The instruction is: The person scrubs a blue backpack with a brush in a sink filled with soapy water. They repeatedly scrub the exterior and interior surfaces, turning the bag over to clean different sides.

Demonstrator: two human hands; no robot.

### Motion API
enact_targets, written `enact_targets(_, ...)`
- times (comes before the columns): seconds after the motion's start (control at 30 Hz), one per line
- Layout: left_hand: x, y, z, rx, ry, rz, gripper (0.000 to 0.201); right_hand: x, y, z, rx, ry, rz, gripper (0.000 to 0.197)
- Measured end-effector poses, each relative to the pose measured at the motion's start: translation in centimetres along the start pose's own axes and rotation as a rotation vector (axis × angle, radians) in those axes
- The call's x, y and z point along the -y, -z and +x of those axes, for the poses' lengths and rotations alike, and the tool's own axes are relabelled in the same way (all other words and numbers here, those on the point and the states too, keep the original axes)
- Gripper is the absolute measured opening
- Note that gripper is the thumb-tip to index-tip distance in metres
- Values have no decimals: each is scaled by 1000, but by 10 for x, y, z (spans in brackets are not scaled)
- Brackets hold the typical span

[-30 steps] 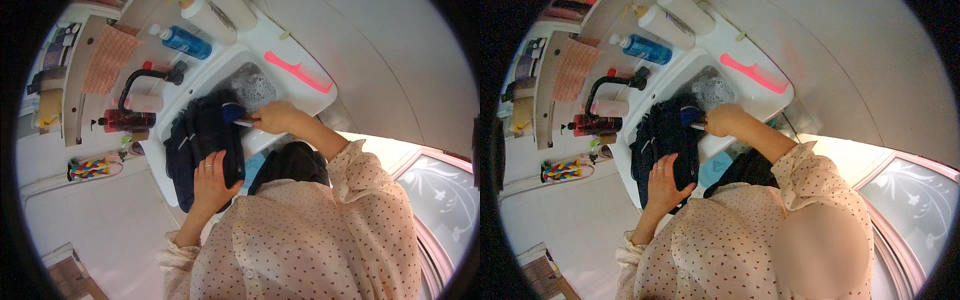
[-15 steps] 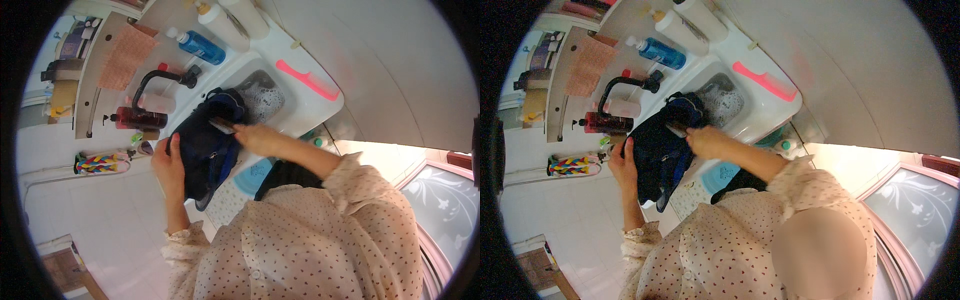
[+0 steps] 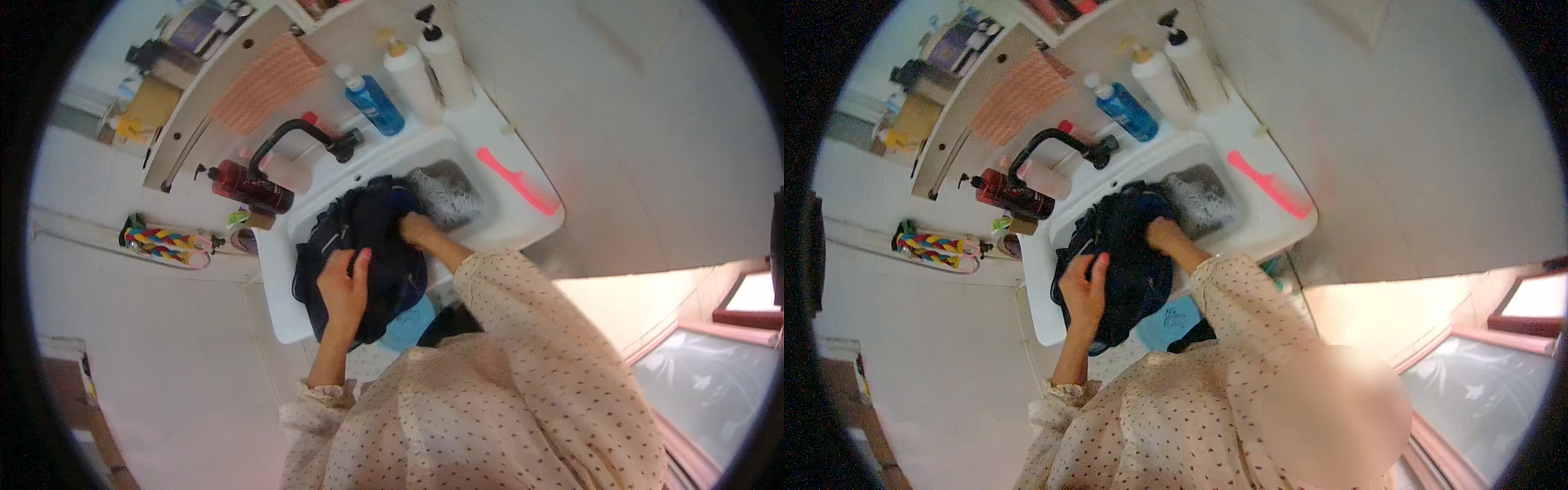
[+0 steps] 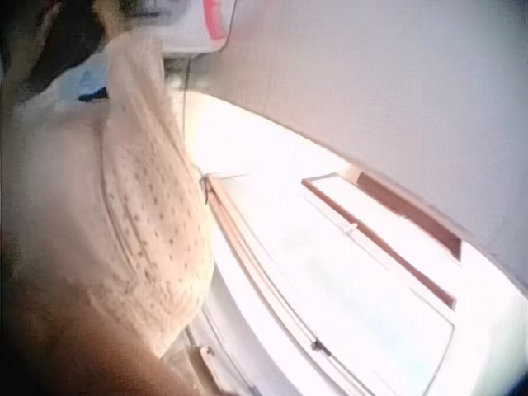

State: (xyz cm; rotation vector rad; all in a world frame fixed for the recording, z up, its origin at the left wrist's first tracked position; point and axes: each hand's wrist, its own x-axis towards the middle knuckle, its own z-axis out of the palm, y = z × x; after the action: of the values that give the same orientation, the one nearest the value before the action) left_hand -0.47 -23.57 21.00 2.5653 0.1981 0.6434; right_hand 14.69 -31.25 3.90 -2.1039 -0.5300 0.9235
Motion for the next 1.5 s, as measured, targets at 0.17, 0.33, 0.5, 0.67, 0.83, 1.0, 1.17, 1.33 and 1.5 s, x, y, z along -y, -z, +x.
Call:
enact_targets(0.17,30,15,-14,-194,158,80,31,45,24,-154,324,-40,385,51)
enact_targets(0.33,28,7,-16,-295,171,30,30,85,36,-208,275,16,458,50)
enact_targets(0.5,20,18,-1,-302,209,-76,25,96,1,-133,111,147,298,48)
enact_targets(0.67,8,-9,-37,-172,-36,-48,20,36,-7,-12,157,20,-39,37)
enact_targets(0.83,-2,-29,-58,-90,-165,94,22,-44,-13,19,-30,159,-398,38)
enact_targets(1.0,25,-6,-62,-138,243,223,32,-8,82,-85,419,66,-199,49)
enact_targets(1.17,47,22,-41,-172,340,261,37,-25,142,-85,-3,102,-474,37)
enact_targets(1.33,38,33,-4,-291,213,279,35,-112,49,11,-652,-92,-571,34)
enact_targets(1.5,49,49,1,-307,310,395,32,-26,33,-40,223,-91,381,54)
